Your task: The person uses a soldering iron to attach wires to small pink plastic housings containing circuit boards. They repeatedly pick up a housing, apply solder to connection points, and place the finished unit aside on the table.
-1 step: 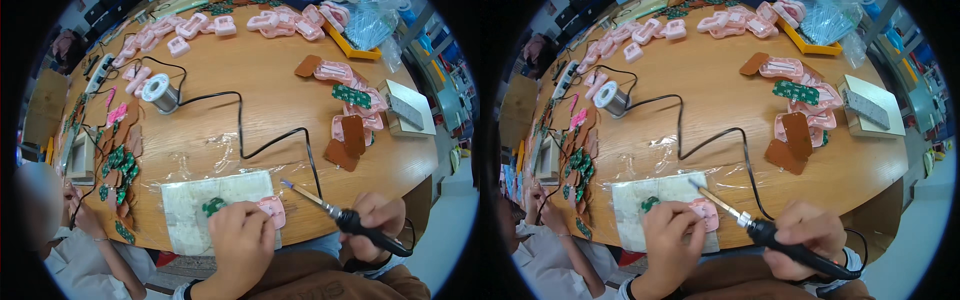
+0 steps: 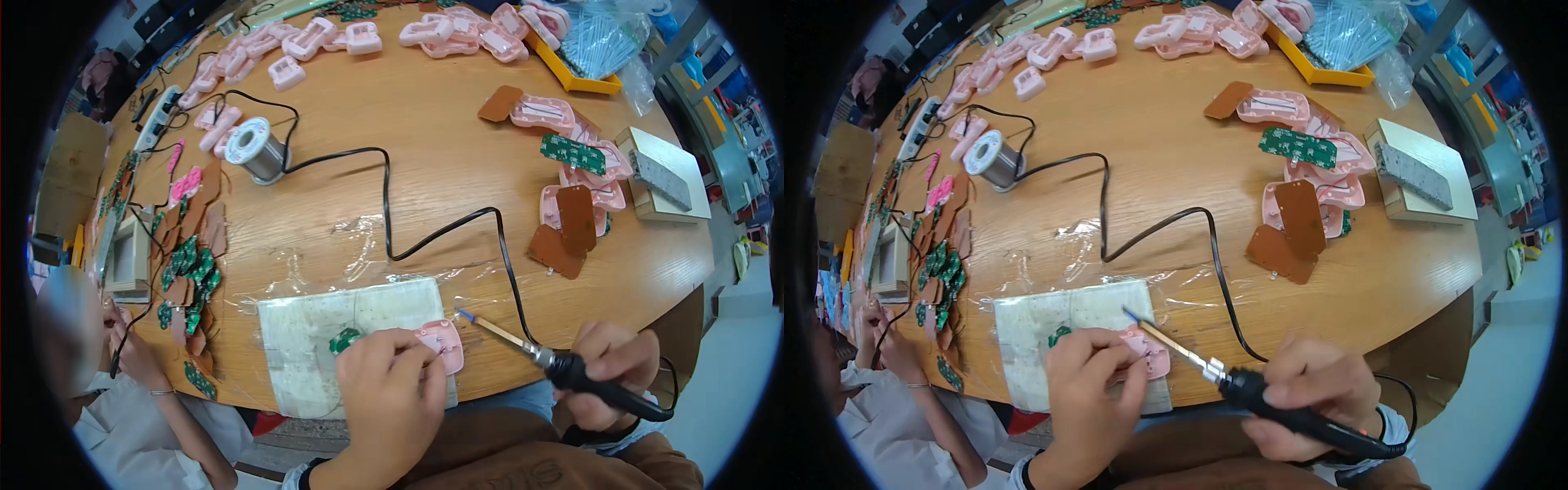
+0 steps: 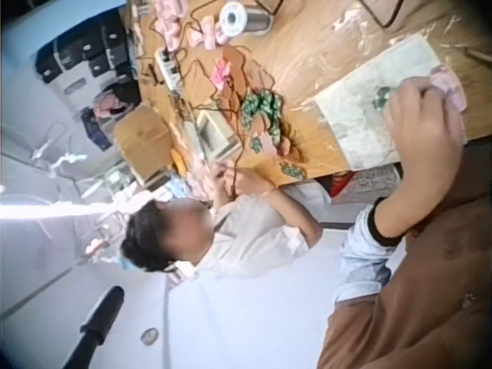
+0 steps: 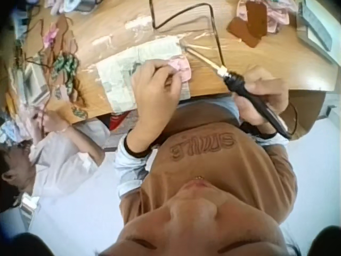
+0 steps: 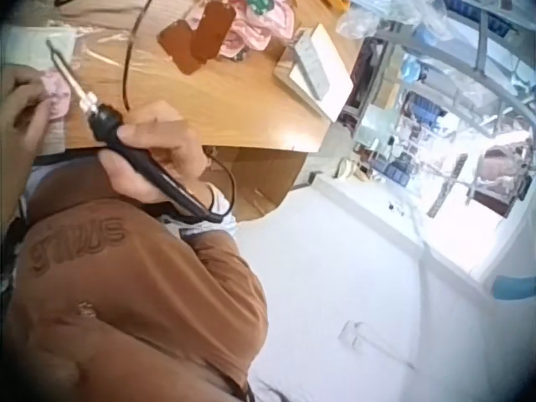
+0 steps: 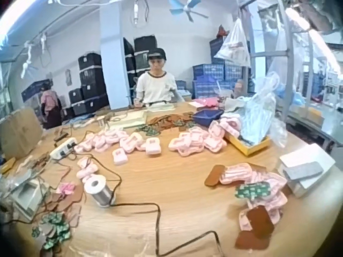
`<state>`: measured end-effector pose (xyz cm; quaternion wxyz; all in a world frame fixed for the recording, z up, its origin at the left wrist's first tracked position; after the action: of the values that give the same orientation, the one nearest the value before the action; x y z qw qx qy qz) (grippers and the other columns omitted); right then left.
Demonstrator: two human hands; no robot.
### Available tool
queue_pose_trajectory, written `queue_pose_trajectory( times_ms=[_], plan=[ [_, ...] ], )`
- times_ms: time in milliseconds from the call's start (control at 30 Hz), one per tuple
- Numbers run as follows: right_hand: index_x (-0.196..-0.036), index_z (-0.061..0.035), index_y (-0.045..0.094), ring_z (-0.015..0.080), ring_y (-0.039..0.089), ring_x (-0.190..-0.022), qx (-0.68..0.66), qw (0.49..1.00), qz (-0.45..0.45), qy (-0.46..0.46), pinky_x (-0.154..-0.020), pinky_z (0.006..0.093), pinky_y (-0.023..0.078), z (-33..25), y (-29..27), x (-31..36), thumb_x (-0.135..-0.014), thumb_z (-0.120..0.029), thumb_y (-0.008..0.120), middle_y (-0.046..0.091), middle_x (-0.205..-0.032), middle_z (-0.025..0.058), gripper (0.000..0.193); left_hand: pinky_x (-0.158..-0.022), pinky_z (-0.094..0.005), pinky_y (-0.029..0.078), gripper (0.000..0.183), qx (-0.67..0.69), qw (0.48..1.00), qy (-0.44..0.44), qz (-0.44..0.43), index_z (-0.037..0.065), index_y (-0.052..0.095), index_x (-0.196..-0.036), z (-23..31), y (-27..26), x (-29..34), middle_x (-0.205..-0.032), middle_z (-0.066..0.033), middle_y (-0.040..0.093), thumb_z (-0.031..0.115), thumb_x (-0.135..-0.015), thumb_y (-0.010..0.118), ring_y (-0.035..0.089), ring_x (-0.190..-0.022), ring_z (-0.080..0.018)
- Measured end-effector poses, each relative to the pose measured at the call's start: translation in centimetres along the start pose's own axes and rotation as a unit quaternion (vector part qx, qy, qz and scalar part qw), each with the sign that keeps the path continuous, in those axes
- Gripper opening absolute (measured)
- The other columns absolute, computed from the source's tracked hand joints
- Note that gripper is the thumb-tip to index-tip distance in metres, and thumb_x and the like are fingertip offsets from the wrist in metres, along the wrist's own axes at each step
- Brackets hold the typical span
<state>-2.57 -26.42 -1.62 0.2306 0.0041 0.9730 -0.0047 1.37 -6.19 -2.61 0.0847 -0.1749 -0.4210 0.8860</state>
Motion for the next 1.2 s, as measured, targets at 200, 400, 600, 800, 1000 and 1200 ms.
queue_pose_trajectory(
  times_ms=[200, 400, 600, 800, 1000, 1200],
  plan=[
    [-0.088, -0.0073, 0.058, 0.0180, 0.051, -0.047, 0.089, 0.991, -0.094, 0.028, -0.042, 0.0293, 0.035, 0.1, -0.9, 1.8, -0.066, -0.007, 0.078, 0.056, -0.066, 0.0057, 0.030, -0.068, -0.0331, 0.046, 0.014, 0.074, 0.993, -0.080, -0.049, 0.000, 0.063, -0.078, -0.8, 0.2, 0.4, -0.090, -0.0092, 0.059, -0.003, -0.068, 0.073, 0.056, -0.080, -0.0243],
    [-0.084, -0.0064, 0.060, 0.0174, 0.052, -0.048, 0.133, 0.980, -0.147, 0.017, -0.041, 0.0278, 0.035, 0.6, 0.0, 0.9, -0.066, -0.007, 0.078, 0.055, -0.065, 0.0048, 0.026, -0.067, -0.0312, 0.047, 0.011, 0.092, 0.986, -0.117, -0.074, 0.000, 0.065, -0.075, -0.7, 0.2, -0.2, -0.089, -0.0081, 0.058, -0.003, -0.069, 0.073, 0.057, -0.081, -0.0225],
    [-0.084, -0.0061, 0.060, 0.0171, 0.051, -0.048, 0.118, 0.976, -0.184, 0.010, -0.040, 0.0274, 0.036, 0.7, 0.6, 0.0, -0.066, -0.006, 0.078, 0.054, -0.064, 0.0049, 0.025, -0.071, -0.0377, 0.045, 0.010, 0.060, 0.995, -0.065, -0.054, 0.001, 0.067, -0.078, -0.4, -0.5, -0.6, -0.086, -0.0106, 0.061, 0.003, -0.070, 0.072, 0.056, -0.081, -0.0292],
    [-0.083, -0.0065, 0.060, 0.0170, 0.050, -0.048, 0.122, 0.979, -0.161, 0.010, -0.040, 0.0273, 0.036, 0.7, -0.2, -0.3, -0.064, -0.005, 0.078, 0.053, -0.064, 0.0045, 0.026, -0.072, -0.0372, 0.046, 0.007, 0.069, 0.992, -0.082, -0.065, -0.001, 0.066, -0.075, -0.4, -0.5, -0.8, -0.087, -0.0112, 0.061, 0.001, -0.070, 0.071, 0.056, -0.082, -0.0296],
    [-0.082, -0.0064, 0.060, 0.0168, 0.050, -0.047, 0.117, 0.981, -0.153, 0.007, -0.040, 0.0274, 0.036, 0.6, -0.3, -0.5, -0.064, -0.005, 0.077, 0.053, -0.064, 0.0048, 0.025, -0.071, -0.0371, 0.046, 0.007, 0.068, 0.992, -0.082, -0.069, -0.001, 0.066, -0.075, -0.4, -0.5, -0.9, -0.087, -0.0112, 0.061, 0.001, -0.070, 0.071, 0.057, -0.082, -0.0295],
    [-0.082, -0.0061, 0.060, 0.0167, 0.050, -0.046, 0.116, 0.981, -0.158, 0.001, -0.040, 0.0274, 0.036, 0.8, -0.3, -0.5, -0.065, -0.006, 0.077, 0.054, -0.064, 0.0049, 0.024, -0.072, -0.0374, 0.045, 0.006, 0.067, 0.991, -0.092, -0.075, -0.001, 0.066, -0.073, -0.4, -0.5, -1.0, -0.085, -0.0111, 0.060, 0.001, -0.070, 0.070, 0.057, -0.081, -0.0296]
  ],
)
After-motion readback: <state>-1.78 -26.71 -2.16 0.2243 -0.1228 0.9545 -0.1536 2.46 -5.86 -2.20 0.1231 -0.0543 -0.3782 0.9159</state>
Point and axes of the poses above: each hand's wrist, its own x-axis away from the middle knuckle, its own y-axis out of the palm, z = x × y, the point moved 4 cm from there along -x, towards the middle knuckle
